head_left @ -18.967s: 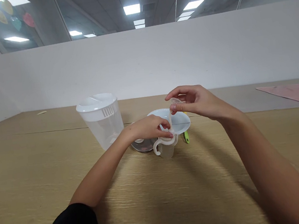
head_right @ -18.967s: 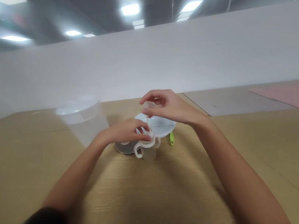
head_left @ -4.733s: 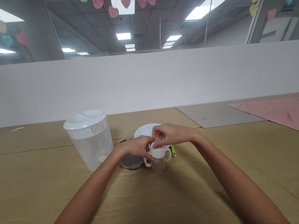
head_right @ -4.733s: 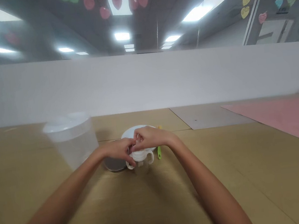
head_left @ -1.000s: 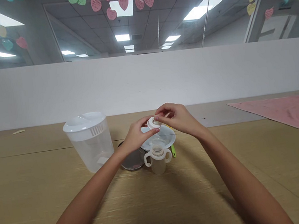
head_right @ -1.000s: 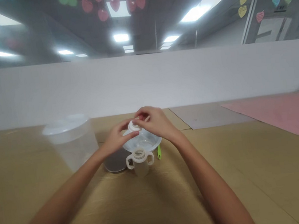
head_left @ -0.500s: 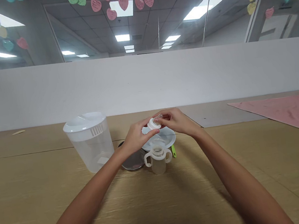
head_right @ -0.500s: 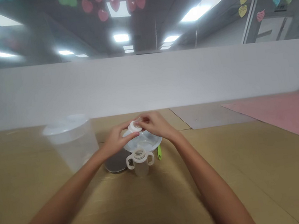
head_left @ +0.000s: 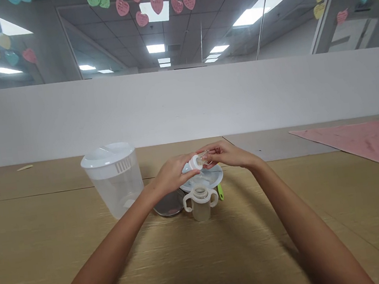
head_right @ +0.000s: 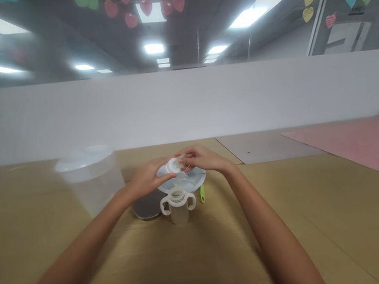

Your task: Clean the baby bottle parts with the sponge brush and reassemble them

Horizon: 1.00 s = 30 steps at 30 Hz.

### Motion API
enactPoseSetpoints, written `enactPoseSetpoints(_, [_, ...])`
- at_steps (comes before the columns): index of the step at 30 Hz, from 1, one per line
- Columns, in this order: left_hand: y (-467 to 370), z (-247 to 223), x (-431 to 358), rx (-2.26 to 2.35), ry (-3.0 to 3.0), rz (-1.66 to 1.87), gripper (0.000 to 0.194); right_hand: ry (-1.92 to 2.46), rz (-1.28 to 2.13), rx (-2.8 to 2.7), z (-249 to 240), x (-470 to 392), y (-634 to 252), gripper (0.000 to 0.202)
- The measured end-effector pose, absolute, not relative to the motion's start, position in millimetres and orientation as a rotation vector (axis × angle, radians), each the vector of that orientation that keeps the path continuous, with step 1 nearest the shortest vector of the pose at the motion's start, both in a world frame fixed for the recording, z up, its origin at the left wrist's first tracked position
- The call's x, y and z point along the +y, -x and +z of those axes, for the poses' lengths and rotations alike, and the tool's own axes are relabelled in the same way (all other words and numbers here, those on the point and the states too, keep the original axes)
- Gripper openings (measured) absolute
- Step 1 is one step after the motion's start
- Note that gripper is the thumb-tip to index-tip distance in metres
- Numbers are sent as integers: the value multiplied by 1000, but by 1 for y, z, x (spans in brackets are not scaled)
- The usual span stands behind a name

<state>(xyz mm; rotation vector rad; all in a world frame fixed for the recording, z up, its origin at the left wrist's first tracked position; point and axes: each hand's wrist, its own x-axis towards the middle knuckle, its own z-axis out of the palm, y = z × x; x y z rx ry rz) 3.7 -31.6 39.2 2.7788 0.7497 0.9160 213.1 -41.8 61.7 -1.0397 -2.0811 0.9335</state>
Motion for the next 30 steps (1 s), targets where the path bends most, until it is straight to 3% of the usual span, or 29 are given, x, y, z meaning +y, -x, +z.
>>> enactPoseSetpoints(7, [1, 23, -13, 1187, -3087, 497, 35, 1529, 240, -2362, 52, -35, -214, 24])
enactPoseSetpoints(18, [-2, 0, 2, 1217, -2858, 263, 35, 1798, 283, -2524, 26, -23, -199, 28])
enactPoseSetpoints(23, [7, 35, -13, 1260, -2752, 687, 35, 1792, 285, -2497, 28, -20, -207, 39])
enactPoseSetpoints(30, [64, 108, -62, 1466, -2512, 1794, 28, 1769, 278, -2425, 45, -30, -214, 35])
